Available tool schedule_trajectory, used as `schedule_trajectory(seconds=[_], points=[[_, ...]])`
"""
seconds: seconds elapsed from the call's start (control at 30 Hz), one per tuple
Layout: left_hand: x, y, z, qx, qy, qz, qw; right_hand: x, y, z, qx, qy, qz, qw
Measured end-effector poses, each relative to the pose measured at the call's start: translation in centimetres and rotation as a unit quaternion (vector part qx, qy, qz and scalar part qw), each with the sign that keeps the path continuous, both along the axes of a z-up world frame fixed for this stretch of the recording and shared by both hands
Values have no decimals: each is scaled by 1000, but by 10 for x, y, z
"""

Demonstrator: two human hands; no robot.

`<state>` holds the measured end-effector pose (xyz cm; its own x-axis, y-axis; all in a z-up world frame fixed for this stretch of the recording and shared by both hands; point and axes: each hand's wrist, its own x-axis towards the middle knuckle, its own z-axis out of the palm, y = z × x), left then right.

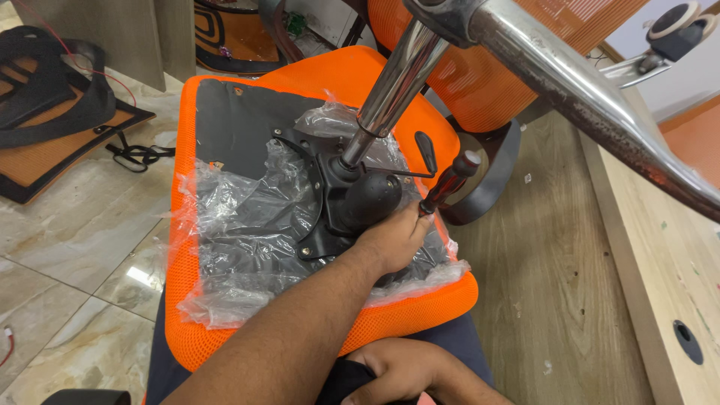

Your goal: The person uses a screwdriver to tighten screws on the base of an orange office chair. The chair is placed upside down on a work surface, and the person repeatedly turns the screwdriver to secure the central mechanism.

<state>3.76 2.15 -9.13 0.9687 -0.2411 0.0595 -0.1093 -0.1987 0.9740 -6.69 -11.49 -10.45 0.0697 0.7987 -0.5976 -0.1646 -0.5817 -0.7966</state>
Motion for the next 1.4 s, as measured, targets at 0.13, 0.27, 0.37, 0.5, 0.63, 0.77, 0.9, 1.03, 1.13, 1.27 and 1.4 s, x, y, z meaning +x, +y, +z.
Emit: schedule_trajectory(seconds=[0.13,0.27,0.37,0.5,0.63,0.77,0.9,1.03,1.13,1.27,1.4], points=[[-1,5,1,0,3,-3,1000,-7,11,9,-10,1,-29,1000],[-1,8,3,-1,10,4,1000,-17,39,36,-3,-93,-40,995],[-2,10,2,-2,5,4,1000,-26,51,60,105,-195,-41,974],[-3,9,1,6,31,-5,999,-29,61,71,162,-275,23,948],[-5,5,-8,-10,-14,-1,1000,-27,53,72,152,-311,65,936],[-3,1,-12,13,-20,-5,1000,-18,24,82,96,-346,99,928],[-5,5,-9,20,-4,-7,1000,-9,-2,87,4,-325,100,940],[-6,7,-3,12,16,-9,1000,-3,-11,79,89,-295,98,946],[-9,7,-1,17,15,-8,1000,0,-13,74,131,-257,73,955],[-8,7,-2,21,6,-3,1000,-11,-9,61,134,-265,27,955],[-6,4,-4,17,8,2,1000,-22,-13,59,160,-249,-53,954]])
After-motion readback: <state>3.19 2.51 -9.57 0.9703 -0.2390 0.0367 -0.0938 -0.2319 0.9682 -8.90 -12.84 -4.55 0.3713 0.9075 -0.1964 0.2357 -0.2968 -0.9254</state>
